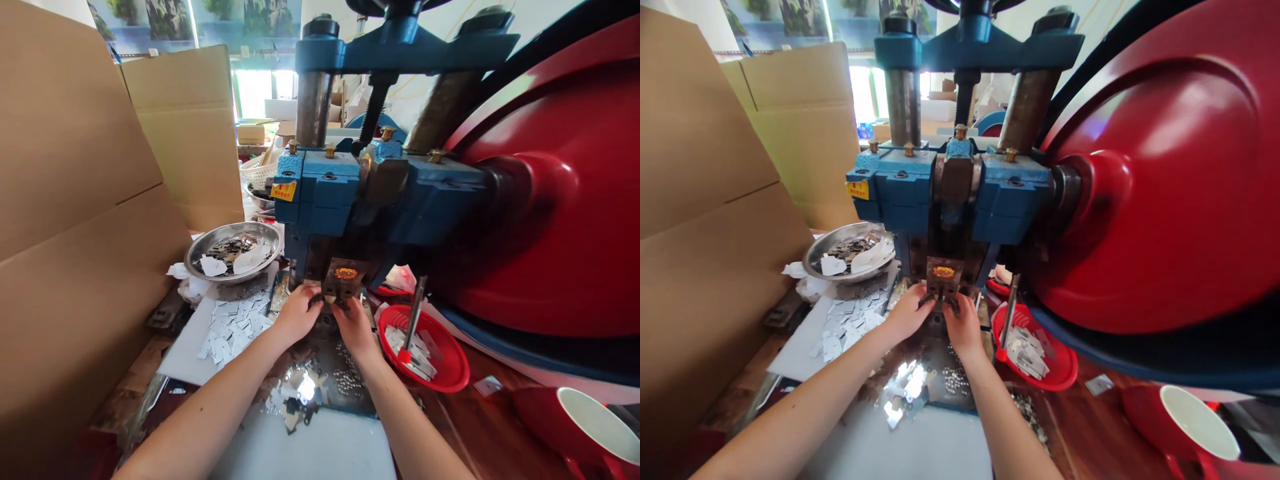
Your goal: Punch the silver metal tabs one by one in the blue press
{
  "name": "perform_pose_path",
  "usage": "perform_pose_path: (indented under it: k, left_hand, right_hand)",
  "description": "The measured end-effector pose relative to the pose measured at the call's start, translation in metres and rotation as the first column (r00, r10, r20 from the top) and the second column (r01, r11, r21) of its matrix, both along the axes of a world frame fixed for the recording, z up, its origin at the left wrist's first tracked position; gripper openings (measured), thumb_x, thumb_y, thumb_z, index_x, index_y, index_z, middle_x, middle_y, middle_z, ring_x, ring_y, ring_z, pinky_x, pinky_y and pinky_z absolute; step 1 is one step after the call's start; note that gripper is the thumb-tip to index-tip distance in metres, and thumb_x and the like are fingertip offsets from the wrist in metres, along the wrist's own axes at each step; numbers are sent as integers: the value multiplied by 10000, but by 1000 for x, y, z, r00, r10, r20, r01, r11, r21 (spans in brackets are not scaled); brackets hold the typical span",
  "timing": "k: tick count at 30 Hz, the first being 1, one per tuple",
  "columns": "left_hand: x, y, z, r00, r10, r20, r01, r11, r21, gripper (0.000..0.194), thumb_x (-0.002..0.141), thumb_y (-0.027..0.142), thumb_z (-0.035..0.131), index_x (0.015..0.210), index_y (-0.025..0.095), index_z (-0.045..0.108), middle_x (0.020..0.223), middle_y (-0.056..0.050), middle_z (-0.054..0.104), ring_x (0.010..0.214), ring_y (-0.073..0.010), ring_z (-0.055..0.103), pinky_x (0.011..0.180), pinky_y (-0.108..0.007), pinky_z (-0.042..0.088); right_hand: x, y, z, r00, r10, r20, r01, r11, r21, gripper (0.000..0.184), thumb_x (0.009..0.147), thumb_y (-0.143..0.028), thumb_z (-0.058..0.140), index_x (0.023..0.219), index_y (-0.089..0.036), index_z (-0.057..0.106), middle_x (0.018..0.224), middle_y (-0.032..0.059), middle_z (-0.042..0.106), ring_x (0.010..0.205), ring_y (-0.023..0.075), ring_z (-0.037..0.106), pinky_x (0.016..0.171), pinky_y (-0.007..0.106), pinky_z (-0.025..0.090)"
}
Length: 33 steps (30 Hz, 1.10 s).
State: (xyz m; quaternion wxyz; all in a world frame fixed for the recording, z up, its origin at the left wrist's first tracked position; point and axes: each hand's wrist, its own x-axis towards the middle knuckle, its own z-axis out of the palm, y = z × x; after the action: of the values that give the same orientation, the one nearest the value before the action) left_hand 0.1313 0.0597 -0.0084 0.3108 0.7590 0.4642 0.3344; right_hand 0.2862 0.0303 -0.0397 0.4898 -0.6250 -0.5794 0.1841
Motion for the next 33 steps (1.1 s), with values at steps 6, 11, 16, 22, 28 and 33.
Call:
perform_pose_path:
  k: [6,11,16,22,28,33]
  left_hand:
    - [-52,-58,13,970,-115,-214,104,992,-66,166,851,258,512,907,235,667,926,-26,634,913,-203,568,850,-342,444]
    - [-70,-93,-2,888,-273,-370,232,961,-152,384,746,324,671,1125,289,626,1086,-45,575,1006,-245,514,885,-372,421]
    - [-66,-98,-10,903,-226,-364,194,973,-123,268,774,179,596,1024,264,642,1062,-36,598,997,-230,522,873,-361,418]
    - [-66,-106,-8,941,-206,-267,158,969,-190,222,877,222,446,996,251,631,941,-27,651,862,-194,600,778,-316,457]
    - [-68,-108,-6,990,-84,-117,63,982,-176,264,882,234,430,1057,260,625,995,-36,647,901,-186,610,818,-314,480]
    - [-66,-105,-7,998,6,-69,-19,982,-188,198,847,260,498,951,253,666,963,-26,678,902,-200,619,834,-338,489]
  right_hand:
    - [15,-50,7,997,73,-26,-75,994,-75,261,815,-413,493,902,-212,634,924,70,630,849,206,581,715,326,472]
    - [36,-75,-4,999,16,38,-9,987,-161,283,813,-419,472,885,-205,644,886,61,659,842,219,603,745,352,477]
    - [46,-77,-15,970,0,242,20,996,-81,272,856,-358,428,927,-208,643,918,59,663,871,218,612,789,369,481]
    - [43,-69,-21,852,-25,523,28,1000,2,292,886,-320,421,999,-220,671,941,76,652,851,220,610,771,374,487]
    - [45,-69,-24,841,-37,540,18,999,42,293,906,-334,408,983,-211,663,940,74,660,865,221,611,797,381,487]
    - [46,-71,-24,834,1,552,-16,1000,23,292,916,-321,391,925,-235,670,905,62,661,871,220,605,801,382,479]
